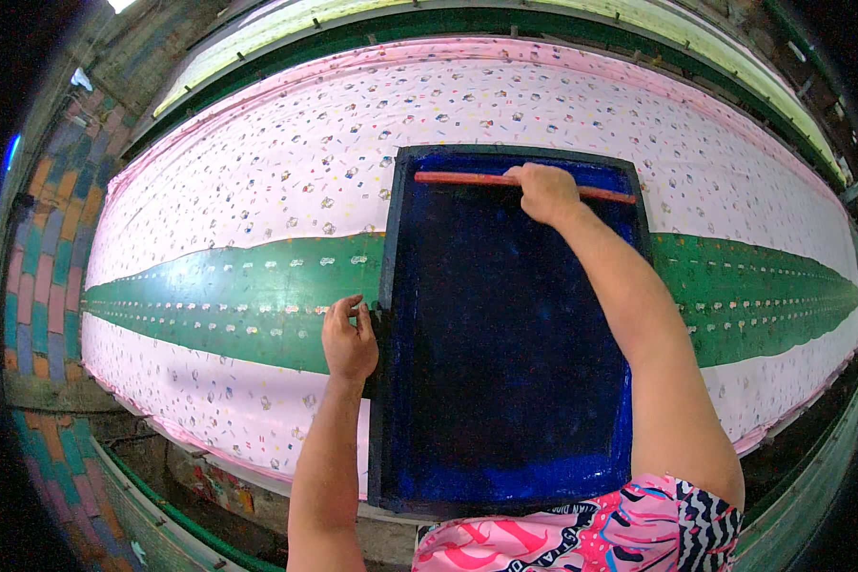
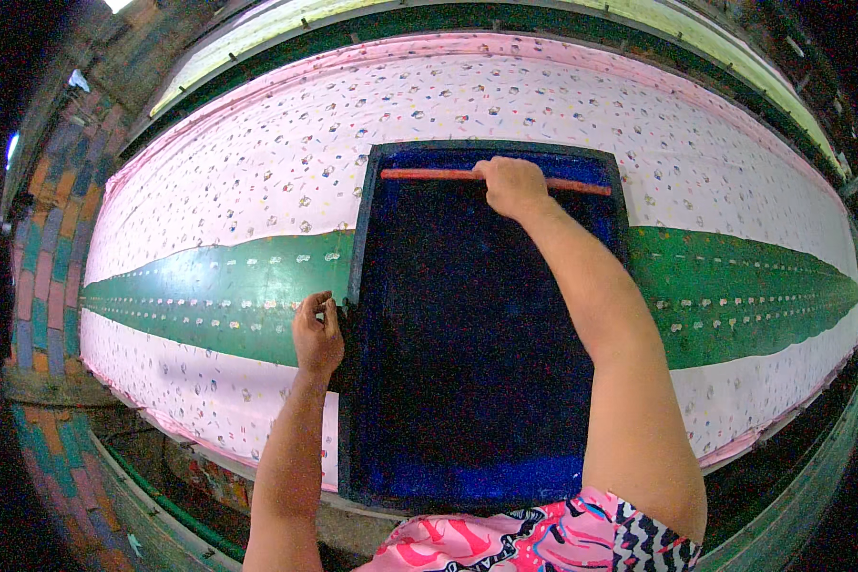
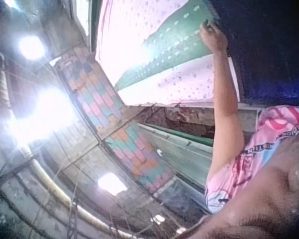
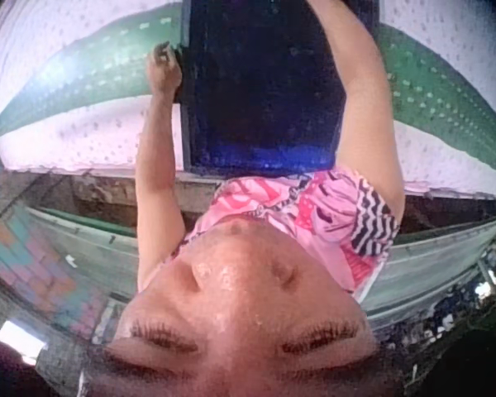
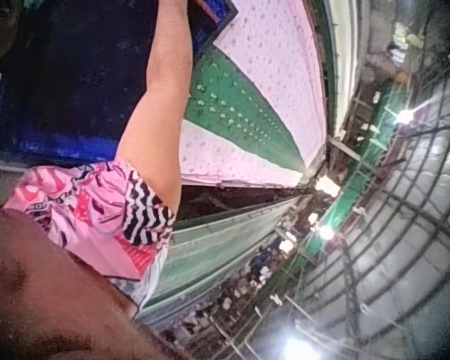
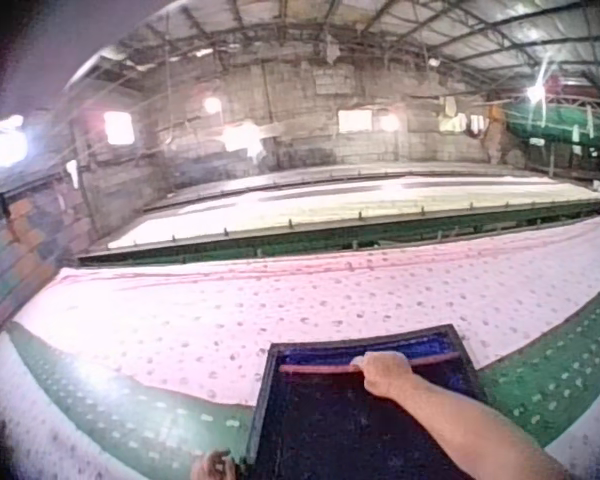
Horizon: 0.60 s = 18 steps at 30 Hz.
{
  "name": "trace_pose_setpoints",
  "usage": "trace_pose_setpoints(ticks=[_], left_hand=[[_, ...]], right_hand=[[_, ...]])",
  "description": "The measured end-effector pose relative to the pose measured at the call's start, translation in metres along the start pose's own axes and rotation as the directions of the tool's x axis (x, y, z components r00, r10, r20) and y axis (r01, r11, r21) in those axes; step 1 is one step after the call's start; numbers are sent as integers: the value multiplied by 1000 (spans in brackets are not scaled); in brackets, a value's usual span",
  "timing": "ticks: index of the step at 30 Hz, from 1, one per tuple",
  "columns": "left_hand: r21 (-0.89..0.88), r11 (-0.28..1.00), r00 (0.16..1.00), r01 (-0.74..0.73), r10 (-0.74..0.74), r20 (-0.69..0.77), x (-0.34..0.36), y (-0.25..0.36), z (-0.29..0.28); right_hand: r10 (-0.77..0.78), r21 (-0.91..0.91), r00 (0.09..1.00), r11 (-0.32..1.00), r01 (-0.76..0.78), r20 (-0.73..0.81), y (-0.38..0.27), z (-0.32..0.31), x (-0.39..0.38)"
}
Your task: The person holds a screen printing frame over a long piece of patterned fabric and uses a red squeegee to pull ink across the mesh. The person repeatedly repositions the frame and repeats the squeegee stroke along the length of the fabric.
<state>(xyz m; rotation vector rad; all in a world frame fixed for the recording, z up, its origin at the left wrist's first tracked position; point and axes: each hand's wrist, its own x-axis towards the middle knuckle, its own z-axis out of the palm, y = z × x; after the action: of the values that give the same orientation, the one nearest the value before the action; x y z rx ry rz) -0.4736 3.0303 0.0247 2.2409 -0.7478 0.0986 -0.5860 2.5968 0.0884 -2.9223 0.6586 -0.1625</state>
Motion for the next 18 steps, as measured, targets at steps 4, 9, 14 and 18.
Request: trace_pose_setpoints(ticks=[4, 9, 14, 18], left_hand=[[33, 998, 999, -46, 46, -11, 0, 4, -2], [22, 999, 1000, -24, 24, 17, -1, 5, -4], [28, 999, 1000, -20, 20, 23, -1, 7, -5], [15, 999, 999, -35, 34, 17, 1, 2, -3]], right_hand=[[-4, -56, 990, 998, -4, -139, 17, 1, 19], [-32, -49, 998, 998, 29, -58, 25, 7, 17], [-41, -75, 973, 995, 60, 226, 21, -23, 12], [-69, -15, 961, 997, 75, 268, -9, -30, -46]])
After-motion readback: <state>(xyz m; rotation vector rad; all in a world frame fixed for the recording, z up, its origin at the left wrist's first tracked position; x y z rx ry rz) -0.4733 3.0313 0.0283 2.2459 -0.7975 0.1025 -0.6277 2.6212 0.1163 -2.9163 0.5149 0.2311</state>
